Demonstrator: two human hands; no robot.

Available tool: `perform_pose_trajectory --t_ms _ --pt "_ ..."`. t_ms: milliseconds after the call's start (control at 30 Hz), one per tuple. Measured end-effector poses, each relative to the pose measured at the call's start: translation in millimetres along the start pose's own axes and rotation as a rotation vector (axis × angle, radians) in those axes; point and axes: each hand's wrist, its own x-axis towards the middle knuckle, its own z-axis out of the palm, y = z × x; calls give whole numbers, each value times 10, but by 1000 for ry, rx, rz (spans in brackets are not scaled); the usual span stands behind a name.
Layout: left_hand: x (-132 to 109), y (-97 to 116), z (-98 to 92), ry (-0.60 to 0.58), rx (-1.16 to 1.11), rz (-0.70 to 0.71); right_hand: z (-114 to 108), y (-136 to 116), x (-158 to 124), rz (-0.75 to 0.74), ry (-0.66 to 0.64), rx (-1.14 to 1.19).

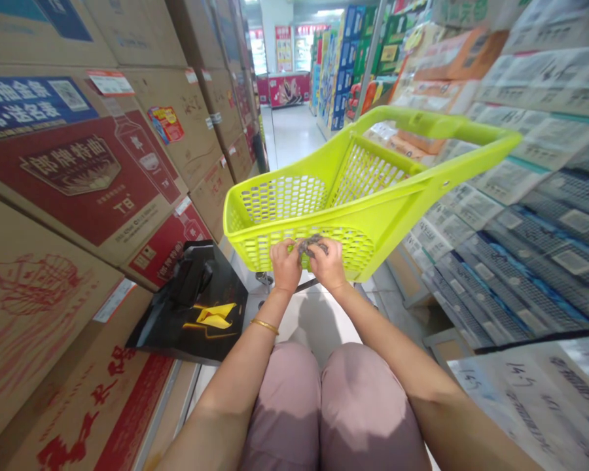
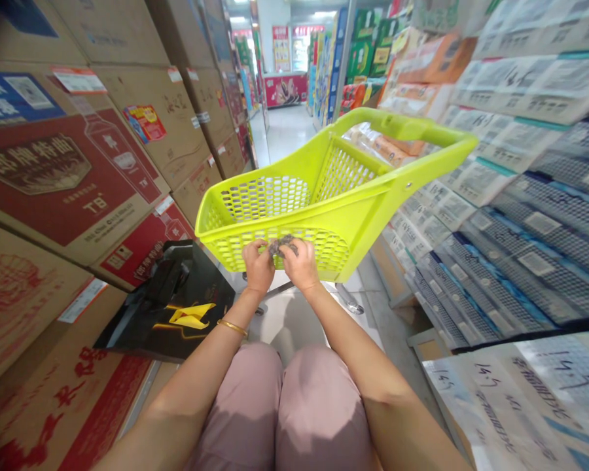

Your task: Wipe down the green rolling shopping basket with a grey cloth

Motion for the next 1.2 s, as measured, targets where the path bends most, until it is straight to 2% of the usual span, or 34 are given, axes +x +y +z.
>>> perform_pose_trajectory --t_ms 133,367,533,700,900,1033,1200 --pt "13 -20 7 -2 -39 -42 82 22 -185 -48 -152 -31" --pt "12 -47 4 11 -4 -69 108 -27 -298 -119 -288 -70" --pt "-16 -64 14 16 10 -91 -1 -92 -99 -101 -176 -3" --pt "-26 -51 13 34 23 -96 -158 -177 218 -29 20 29" --pt "-39 -16 -8 20 38 -108 -317 -250 548 -28 224 -13" --pt "-49 -10 -11 -21 11 -145 -281 -222 518 -34 204 -5" --pt "-51 -5 -14 -51 44 -132 -116 -112 187 -59 60 -42"
